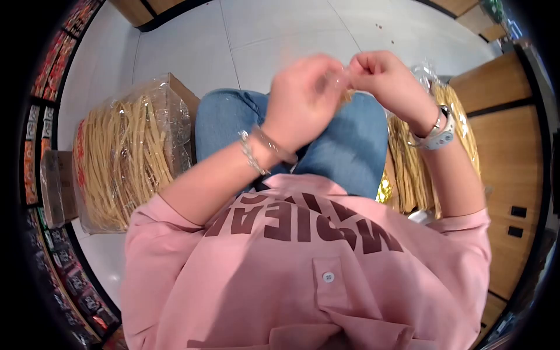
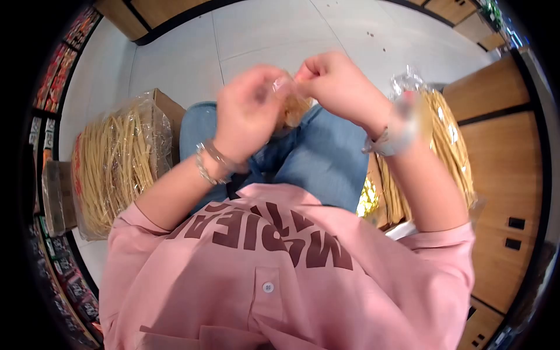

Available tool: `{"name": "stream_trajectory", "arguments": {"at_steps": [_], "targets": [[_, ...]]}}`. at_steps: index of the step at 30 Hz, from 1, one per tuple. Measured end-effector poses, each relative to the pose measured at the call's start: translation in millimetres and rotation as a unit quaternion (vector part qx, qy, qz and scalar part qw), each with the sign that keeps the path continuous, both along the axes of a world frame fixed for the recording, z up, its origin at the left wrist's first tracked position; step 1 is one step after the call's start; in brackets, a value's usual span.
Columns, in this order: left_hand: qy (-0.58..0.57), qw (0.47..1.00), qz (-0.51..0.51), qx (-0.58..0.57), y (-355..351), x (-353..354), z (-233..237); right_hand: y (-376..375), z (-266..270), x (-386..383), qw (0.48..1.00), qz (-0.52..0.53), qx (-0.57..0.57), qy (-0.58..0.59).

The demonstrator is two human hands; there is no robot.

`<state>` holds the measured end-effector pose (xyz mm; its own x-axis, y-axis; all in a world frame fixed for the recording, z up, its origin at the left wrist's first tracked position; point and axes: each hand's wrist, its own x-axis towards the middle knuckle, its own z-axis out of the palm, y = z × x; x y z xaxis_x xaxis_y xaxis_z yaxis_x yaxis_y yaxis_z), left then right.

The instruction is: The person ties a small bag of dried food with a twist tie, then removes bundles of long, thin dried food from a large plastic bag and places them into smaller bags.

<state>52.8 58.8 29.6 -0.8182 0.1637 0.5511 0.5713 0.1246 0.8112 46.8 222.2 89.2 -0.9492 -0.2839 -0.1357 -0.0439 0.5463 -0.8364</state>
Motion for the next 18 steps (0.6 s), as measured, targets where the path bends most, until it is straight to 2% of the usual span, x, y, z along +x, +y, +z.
{"name": "stream_trajectory", "arguments": {"at_steps": [3,4,7,9,12,15,16,18], "targets": [[0.107,0.992,-0.053,-0.047,6.8,35.5,-23.9,12.5,-7.9,44.3,0.993,-0.019,-0.001,-0.118],[0.089,0.988,-0.099,-0.084,5.6,48.2,-29.0,16.5,-13.1,60.7,0.991,-0.027,-0.027,-0.132],[0.184,0.943,-0.244,-0.135,6.6,67.4,-49.3,24.0,-24.5,103.6,0.956,-0.096,-0.024,-0.275],[0.276,0.9,-0.295,-0.164,12.7,76.6,-58.8,22.9,-27.4,125.5,0.868,-0.226,-0.114,-0.427],[0.405,0.822,-0.351,-0.193,19.2,83.6,-66.7,33.7,-58.9,162.5,0.702,-0.349,-0.303,-0.542],[0.394,0.832,-0.358,-0.156,23.4,85.3,-75.2,36.5,-74.7,173.1,0.622,-0.35,-0.379,-0.59],[0.387,0.833,-0.361,-0.163,20.3,85.7,-75.1,44.7,-83.4,175.0,0.603,-0.283,-0.434,-0.607],[0.369,0.841,-0.362,-0.16,16.3,84.9,-75.9,46.9,-82.2,175.8,0.706,-0.209,-0.395,-0.549]]}}
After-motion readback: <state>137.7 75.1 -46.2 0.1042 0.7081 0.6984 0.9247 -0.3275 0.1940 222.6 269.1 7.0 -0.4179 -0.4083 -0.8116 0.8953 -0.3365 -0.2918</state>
